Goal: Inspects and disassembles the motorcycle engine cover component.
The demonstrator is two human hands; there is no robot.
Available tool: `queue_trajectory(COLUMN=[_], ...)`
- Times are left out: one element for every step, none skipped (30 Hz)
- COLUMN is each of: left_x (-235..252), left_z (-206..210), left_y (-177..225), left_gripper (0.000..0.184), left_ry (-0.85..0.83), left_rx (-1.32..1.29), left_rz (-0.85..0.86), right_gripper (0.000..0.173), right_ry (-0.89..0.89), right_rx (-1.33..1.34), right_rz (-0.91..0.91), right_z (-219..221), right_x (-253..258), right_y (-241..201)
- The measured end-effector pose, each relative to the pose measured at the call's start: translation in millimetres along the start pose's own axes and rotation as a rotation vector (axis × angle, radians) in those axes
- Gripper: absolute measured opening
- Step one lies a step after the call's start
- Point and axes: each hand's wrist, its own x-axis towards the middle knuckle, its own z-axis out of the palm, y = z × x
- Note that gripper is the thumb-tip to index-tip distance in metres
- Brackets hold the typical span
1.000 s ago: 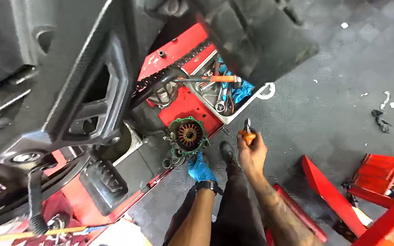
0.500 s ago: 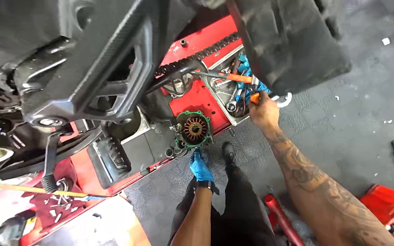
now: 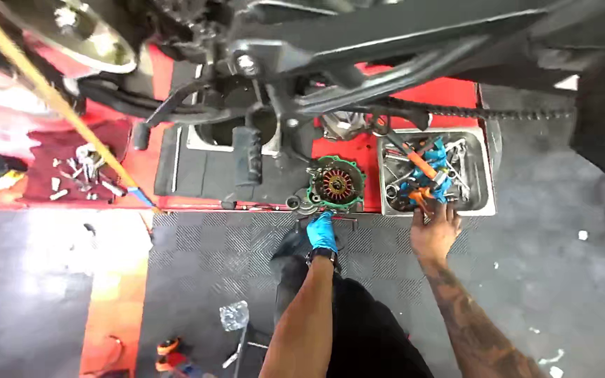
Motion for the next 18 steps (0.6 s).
queue_trajectory(left_x=[-4, -6, -8, -13, -16, -18, -19, -19, -17, -15, -13, -12, -10, -8, -6, -6, -5, -5], left_z=[0, 2, 5, 9, 12, 17, 22, 27, 30, 32, 33, 31, 29, 26, 23, 20, 18, 17], left_y=[1, 4, 6, 5, 5, 7, 8, 9, 10, 11, 12, 10, 5, 1, -1, -1, -1, -1], left_gripper=[0.034, 0.033, 0.032, 0.03, 0.03, 0.029, 0.029, 0.029, 0.031, 0.032, 0.031, 0.028, 0.024, 0.022, 0.021, 0.022, 0.023, 0.027], left_ry=[0.012, 0.029, 0.05, 0.074, 0.092, 0.115, 0.142, 0.174, 0.197, 0.2, 0.188, 0.158, 0.123, 0.096, 0.072, 0.053, 0.048, 0.049], left_rx=[-0.016, -0.062, -0.112, -0.174, -0.247, -0.327, -0.399, -0.448, -0.485, -0.512, -0.522, -0.522, -0.518, -0.505, -0.49, -0.458, -0.396, -0.317], left_rz=[-0.027, -0.046, -0.065, -0.084, -0.106, -0.134, -0.168, -0.207, -0.247, -0.272, -0.281, -0.276, -0.265, -0.25, -0.234, -0.225, -0.215, -0.208], right_gripper=[0.038, 0.037, 0.037, 0.036, 0.035, 0.036, 0.035, 0.035, 0.035, 0.036, 0.037, 0.038, 0.04, 0.041, 0.041, 0.04, 0.037, 0.036], right_ry=[-0.017, -0.062, -0.13, -0.21, -0.295, -0.397, -0.507, -0.602, -0.679, -0.728, -0.755, -0.764, -0.77, -0.776, -0.788, -0.787, -0.776, -0.759], right_rx=[0.045, 0.089, 0.129, 0.176, 0.22, 0.255, 0.266, 0.253, 0.229, 0.187, 0.141, 0.115, 0.123, 0.159, 0.2, 0.247, 0.307, 0.374], right_rz=[-0.002, -0.001, 0.013, 0.023, 0.029, 0.039, 0.055, 0.06, 0.061, 0.043, 0.02, 0.009, 0.016, 0.019, 0.022, 0.039, 0.076, 0.109], right_z=[0, 3, 8, 13, 22, 30, 36, 41, 44, 47, 50, 54, 58, 64, 70, 76, 81, 83], right_x=[-18, -33, -50, -66, -79, -89, -96, -102, -105, -105, -104, -102, -100, -98, -94, -92, -90, -87], right_y=[-7, -15, -21, -26, -29, -31, -35, -39, -44, -48, -51, -52, -53, -53, -54, -57, -60, -65])
